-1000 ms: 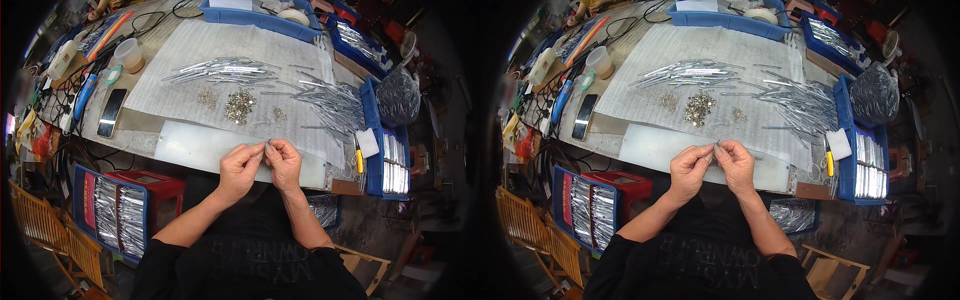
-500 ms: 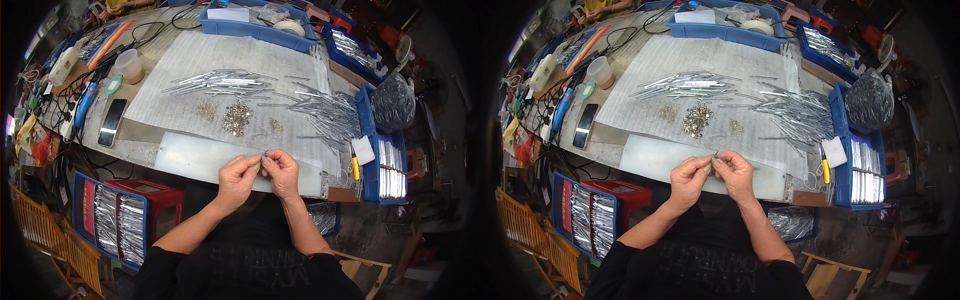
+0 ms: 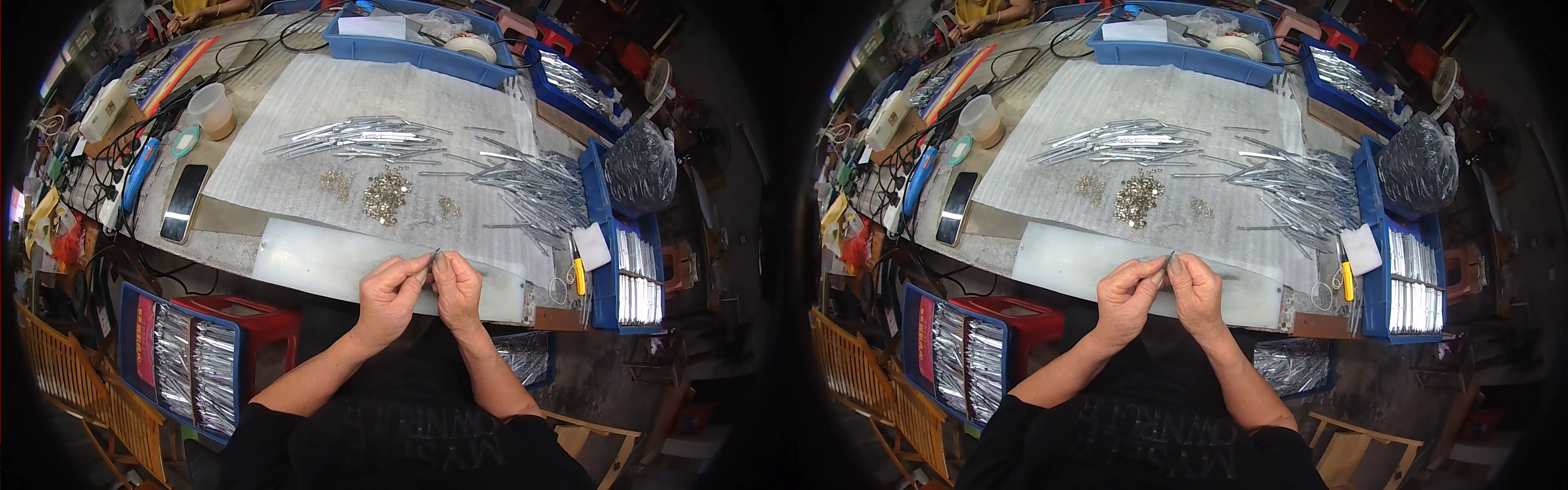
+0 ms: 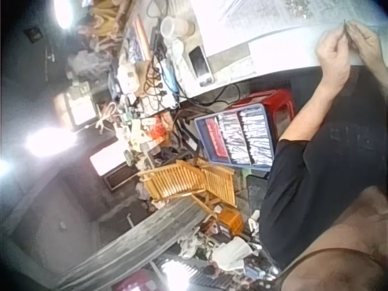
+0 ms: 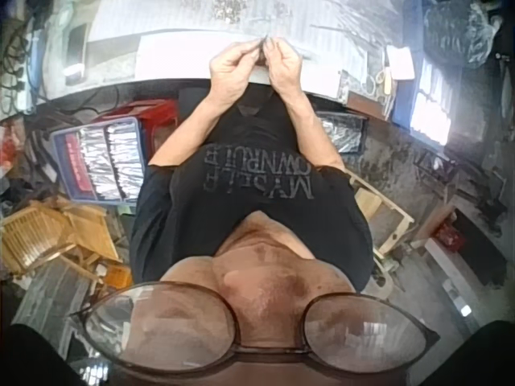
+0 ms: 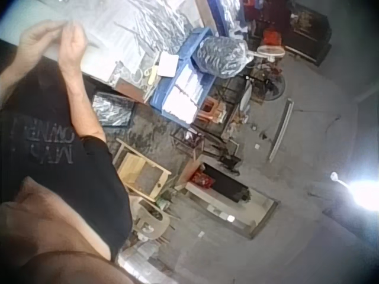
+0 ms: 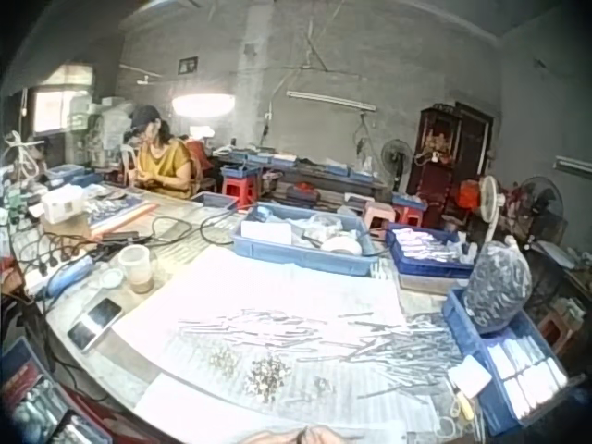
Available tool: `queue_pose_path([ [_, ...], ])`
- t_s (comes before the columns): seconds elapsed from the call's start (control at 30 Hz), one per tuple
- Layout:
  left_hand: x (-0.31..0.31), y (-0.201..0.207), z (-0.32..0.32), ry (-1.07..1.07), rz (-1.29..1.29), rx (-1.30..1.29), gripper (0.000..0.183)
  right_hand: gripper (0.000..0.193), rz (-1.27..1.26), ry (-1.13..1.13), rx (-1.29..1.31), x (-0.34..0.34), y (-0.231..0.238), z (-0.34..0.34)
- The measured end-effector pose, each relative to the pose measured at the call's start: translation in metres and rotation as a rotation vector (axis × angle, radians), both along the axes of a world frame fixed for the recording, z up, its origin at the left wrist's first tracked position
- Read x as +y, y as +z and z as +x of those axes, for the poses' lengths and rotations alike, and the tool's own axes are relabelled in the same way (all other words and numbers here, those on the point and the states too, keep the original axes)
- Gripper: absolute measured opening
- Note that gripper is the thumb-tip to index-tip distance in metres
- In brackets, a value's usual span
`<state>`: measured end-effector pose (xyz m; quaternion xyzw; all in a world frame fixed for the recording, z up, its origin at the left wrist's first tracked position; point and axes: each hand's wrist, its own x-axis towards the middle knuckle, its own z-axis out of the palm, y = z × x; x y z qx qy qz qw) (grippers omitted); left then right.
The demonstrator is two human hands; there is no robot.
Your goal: The person assembles small metal parts by picking up metal strips and fasteners from the workbench, attaching a fastener onto the tip of each strip by hand, and placing the assembled strips on the table.
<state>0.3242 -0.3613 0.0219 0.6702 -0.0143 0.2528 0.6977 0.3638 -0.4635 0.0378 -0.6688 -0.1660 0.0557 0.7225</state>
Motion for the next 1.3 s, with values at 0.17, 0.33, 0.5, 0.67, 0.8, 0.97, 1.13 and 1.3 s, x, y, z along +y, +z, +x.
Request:
queue_pose_path([
  [0.17,-0.001,0.001,-0.002,-0.030,-0.069,0.032,0.019,0.020,0.023,0.001,-0.004,-0.002,-0.006,0.005],
  [0.33,-0.001,0.000,-0.001,-0.051,-0.092,0.033,0.020,0.021,0.054,-0.029,0.034,-0.002,-0.010,0.005],
  [0.5,-0.003,-0.002,-0.001,-0.056,-0.115,0.043,0.020,0.027,0.048,-0.023,0.047,-0.002,-0.006,0.004],
  [0.67,-0.002,-0.002,-0.003,-0.069,-0.086,0.034,0.020,0.026,0.038,-0.057,0.073,-0.007,-0.009,0.013],
  [0.8,-0.002,-0.003,-0.002,-0.069,-0.102,0.024,0.019,0.028,-0.016,-0.035,-0.105,-0.002,-0.009,0.008],
  [0.97,-0.001,0.001,-0.003,-0.087,-0.127,0.058,0.019,0.019,0.062,-0.111,0.132,-0.010,-0.009,0.017],
  [1.13,-0.003,-0.001,-0.004,-0.106,-0.160,0.061,0.019,0.026,-0.029,-0.070,-0.146,-0.002,-0.010,0.010],
  [1.3,-0.003,-0.001,-0.003,-0.101,-0.159,0.071,0.019,0.018,0.019,-0.128,-0.023,-0.006,-0.015,0.012],
])
